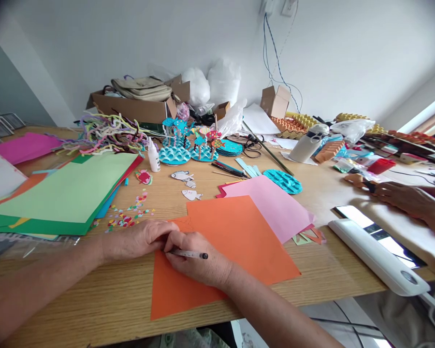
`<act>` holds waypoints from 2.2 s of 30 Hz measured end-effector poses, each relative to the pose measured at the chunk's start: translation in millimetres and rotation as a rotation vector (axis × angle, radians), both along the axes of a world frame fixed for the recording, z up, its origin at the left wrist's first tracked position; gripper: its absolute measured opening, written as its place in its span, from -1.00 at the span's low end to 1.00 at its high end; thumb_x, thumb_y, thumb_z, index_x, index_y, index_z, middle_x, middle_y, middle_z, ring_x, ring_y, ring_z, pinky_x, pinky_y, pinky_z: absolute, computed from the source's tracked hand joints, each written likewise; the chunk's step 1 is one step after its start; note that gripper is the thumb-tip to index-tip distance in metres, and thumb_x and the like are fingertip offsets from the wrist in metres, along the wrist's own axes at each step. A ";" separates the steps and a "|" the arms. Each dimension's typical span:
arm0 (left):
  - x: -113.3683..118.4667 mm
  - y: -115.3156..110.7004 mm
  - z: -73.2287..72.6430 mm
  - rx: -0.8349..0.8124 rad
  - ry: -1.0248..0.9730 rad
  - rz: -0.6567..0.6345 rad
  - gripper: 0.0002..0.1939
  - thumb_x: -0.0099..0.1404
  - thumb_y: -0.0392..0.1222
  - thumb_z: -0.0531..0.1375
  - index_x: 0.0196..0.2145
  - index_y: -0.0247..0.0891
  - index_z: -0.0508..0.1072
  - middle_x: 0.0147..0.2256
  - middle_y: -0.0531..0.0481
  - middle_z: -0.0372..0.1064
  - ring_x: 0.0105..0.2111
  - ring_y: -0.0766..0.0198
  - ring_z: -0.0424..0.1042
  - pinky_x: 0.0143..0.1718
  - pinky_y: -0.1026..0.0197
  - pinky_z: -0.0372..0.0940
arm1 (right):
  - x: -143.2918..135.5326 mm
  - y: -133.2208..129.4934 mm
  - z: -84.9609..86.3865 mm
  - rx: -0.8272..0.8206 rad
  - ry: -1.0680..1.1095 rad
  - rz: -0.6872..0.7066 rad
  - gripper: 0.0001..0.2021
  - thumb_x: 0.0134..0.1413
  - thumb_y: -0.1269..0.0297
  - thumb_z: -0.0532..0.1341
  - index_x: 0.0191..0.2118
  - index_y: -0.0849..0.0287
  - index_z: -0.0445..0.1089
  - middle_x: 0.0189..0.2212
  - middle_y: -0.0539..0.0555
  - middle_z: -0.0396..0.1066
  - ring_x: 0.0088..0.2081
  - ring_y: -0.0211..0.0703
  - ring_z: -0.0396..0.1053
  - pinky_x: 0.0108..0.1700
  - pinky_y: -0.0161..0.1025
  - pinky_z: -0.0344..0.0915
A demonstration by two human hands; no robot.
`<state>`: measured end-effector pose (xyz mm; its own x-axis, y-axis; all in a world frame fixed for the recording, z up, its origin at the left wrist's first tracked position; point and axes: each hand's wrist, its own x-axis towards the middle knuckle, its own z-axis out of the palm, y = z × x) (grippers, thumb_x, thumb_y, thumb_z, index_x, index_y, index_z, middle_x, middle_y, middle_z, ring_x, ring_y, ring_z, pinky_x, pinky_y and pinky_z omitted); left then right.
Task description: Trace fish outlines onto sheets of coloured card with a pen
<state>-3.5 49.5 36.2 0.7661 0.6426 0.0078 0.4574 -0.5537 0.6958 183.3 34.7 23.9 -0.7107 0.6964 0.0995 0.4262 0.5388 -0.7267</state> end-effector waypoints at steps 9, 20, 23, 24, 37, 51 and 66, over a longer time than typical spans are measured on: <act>-0.9 1.4 -1.7 -0.008 0.001 -0.004 -0.78 0.13 -0.53 0.04 -0.38 -0.23 0.27 -0.39 0.10 0.30 -0.34 0.29 0.30 -0.28 0.30 0.13 | 1.0 1.4 1.1 -0.058 0.027 0.008 -0.92 -0.03 0.48 0.12 -0.41 0.16 0.26 -0.49 -0.04 0.35 -0.52 -0.33 0.25 -0.47 -0.42 0.16; -0.9 0.0 -1.6 0.011 -0.005 -0.005 -0.87 0.25 -0.42 0.07 -0.34 -0.23 0.33 -0.37 0.07 0.33 -0.34 0.28 0.32 -0.32 0.30 0.14 | 10.9 4.9 13.4 -0.112 0.027 0.030 -0.86 -0.12 0.55 0.09 -0.46 0.15 0.21 -0.44 -0.04 0.37 -0.45 -0.31 0.29 -0.41 -0.40 0.19; 0.0 -0.6 -0.3 0.017 -0.005 -0.001 -0.88 0.27 -0.39 0.07 -0.33 -0.23 0.34 -0.38 0.07 0.34 -0.35 0.28 0.33 -0.32 0.31 0.15 | 11.0 7.2 13.1 -0.101 0.001 0.026 -0.87 -0.15 0.54 0.10 -0.48 0.15 0.21 -0.49 -0.07 0.31 -0.50 -0.33 0.22 -0.46 -0.40 0.14; 0.1 -0.7 -0.1 0.019 -0.004 -0.001 -0.88 0.28 -0.39 0.07 -0.33 -0.22 0.34 -0.37 0.08 0.34 -0.34 0.28 0.33 -0.31 0.31 0.15 | 10.9 7.9 12.6 -0.105 0.004 0.028 -0.87 -0.15 0.53 0.11 -0.48 0.15 0.21 -0.50 -0.07 0.30 -0.51 -0.33 0.21 -0.47 -0.41 0.13; -3.8 -1.6 -10.0 0.099 0.037 0.021 -0.84 0.26 -0.44 0.07 -0.26 -0.22 0.31 -0.33 0.08 0.35 -0.34 0.30 0.33 -0.33 0.32 0.13 | 39.0 9.4 9.5 -0.218 0.404 -0.300 -0.95 0.02 0.41 0.06 -0.41 0.13 0.17 -0.58 -0.07 0.29 -0.52 -0.28 0.26 -0.46 -0.34 0.21; 4.4 -16.6 -12.3 0.288 0.078 -0.030 -0.71 0.33 -0.47 -0.08 -0.27 -0.30 0.40 -0.28 -0.03 0.37 -0.24 0.25 0.33 -0.19 0.27 0.23 | 18.1 10.0 0.3 0.154 -0.032 -0.155 -0.91 0.08 0.43 0.01 -0.30 0.14 0.20 -0.51 0.00 0.38 -0.53 -0.25 0.33 -0.47 -0.34 0.20; 53.3 -109.6 -39.8 0.654 0.333 0.500 -0.64 0.18 -0.41 0.06 -0.04 -0.35 0.34 -0.08 -0.14 0.38 -0.26 0.12 0.40 -0.31 0.14 0.37 | 15.3 11.5 1.3 0.240 -0.129 -0.080 -0.91 0.13 0.44 0.00 -0.27 0.17 0.20 -0.50 0.03 0.41 -0.51 -0.23 0.39 -0.45 -0.35 0.23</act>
<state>49.8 -60.1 -3.6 0.4248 0.8477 0.3177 0.8745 -0.4750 0.0981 198.6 46.3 25.1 -0.6718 0.7184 0.1806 0.5548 0.6496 -0.5198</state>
